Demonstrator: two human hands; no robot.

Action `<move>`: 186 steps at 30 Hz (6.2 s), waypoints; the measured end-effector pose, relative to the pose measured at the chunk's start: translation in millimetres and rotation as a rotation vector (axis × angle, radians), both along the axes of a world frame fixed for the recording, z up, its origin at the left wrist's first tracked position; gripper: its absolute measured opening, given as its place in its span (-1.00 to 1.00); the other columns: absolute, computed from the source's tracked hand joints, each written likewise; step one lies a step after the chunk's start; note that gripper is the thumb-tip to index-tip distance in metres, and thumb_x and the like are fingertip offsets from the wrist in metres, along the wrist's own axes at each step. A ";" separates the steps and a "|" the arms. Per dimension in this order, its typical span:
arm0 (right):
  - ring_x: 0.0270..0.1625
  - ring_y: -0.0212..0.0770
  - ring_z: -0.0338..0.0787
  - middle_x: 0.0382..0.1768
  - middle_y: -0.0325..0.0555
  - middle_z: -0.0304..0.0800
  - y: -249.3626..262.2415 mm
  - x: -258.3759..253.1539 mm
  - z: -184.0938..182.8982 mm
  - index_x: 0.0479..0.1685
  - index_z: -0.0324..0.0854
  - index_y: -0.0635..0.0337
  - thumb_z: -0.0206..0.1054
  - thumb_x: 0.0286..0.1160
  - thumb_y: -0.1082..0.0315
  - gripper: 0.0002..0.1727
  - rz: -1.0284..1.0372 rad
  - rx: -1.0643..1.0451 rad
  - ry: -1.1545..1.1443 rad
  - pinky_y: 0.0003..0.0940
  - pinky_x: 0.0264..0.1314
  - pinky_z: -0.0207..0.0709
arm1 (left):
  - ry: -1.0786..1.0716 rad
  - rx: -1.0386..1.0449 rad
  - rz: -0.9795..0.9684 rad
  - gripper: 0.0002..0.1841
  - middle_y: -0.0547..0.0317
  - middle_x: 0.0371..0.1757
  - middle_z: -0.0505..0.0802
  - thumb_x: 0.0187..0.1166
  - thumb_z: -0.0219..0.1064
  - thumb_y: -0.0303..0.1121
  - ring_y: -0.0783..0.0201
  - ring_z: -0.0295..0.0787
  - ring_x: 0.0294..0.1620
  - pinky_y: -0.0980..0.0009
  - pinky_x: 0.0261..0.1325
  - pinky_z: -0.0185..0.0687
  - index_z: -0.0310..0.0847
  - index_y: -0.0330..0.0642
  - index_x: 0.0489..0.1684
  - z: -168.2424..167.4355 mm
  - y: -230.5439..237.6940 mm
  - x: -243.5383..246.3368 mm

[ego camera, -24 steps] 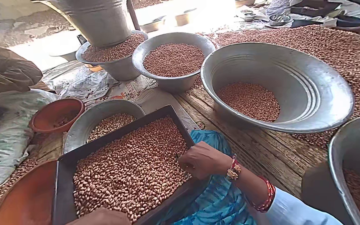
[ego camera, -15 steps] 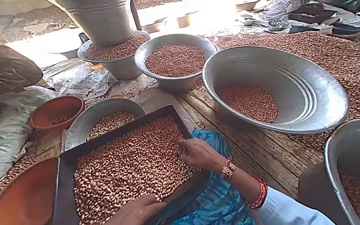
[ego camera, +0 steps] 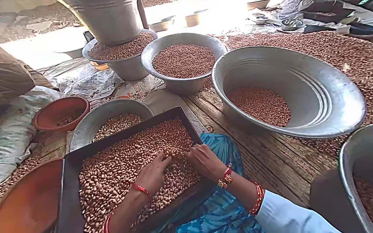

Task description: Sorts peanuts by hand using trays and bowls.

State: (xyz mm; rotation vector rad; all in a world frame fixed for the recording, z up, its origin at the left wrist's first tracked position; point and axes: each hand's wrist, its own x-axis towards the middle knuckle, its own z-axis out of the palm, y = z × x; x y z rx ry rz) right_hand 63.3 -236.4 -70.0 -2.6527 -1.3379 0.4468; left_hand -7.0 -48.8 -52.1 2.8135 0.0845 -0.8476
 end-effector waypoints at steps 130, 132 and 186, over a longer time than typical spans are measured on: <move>0.04 0.30 0.84 -0.14 0.30 0.83 21.9 -36.2 -12.3 -0.10 0.72 0.40 0.13 0.71 0.41 -0.73 -0.132 0.097 0.241 0.23 0.02 0.61 | -0.616 -0.288 -0.059 -0.84 -0.10 -0.21 0.90 0.51 0.37 -0.49 -0.06 0.89 -0.20 -0.03 -0.05 0.79 0.87 -0.24 -0.11 -44.5 11.8 -23.3; 0.00 0.30 0.85 -0.17 0.31 0.81 23.2 -39.1 -13.3 -0.15 0.69 0.43 0.13 0.70 0.46 -0.76 -0.110 0.086 0.202 0.19 -0.04 0.62 | -0.576 -0.197 -0.103 -0.83 -0.18 -0.13 0.89 0.57 0.35 -0.49 -0.16 0.90 -0.10 -0.10 -0.01 0.78 0.87 -0.27 -0.06 -48.0 3.6 -23.3; 0.10 0.30 0.83 0.01 0.35 0.79 51.5 -26.3 -8.1 0.24 0.61 0.44 0.06 0.74 0.50 -0.70 -0.177 0.026 0.156 0.13 0.07 0.65 | -0.660 -0.081 0.063 -0.78 -0.28 -0.04 0.88 0.56 0.40 -0.46 -0.28 0.89 -0.01 -0.18 0.04 0.74 0.84 -0.30 0.07 -42.2 16.9 4.4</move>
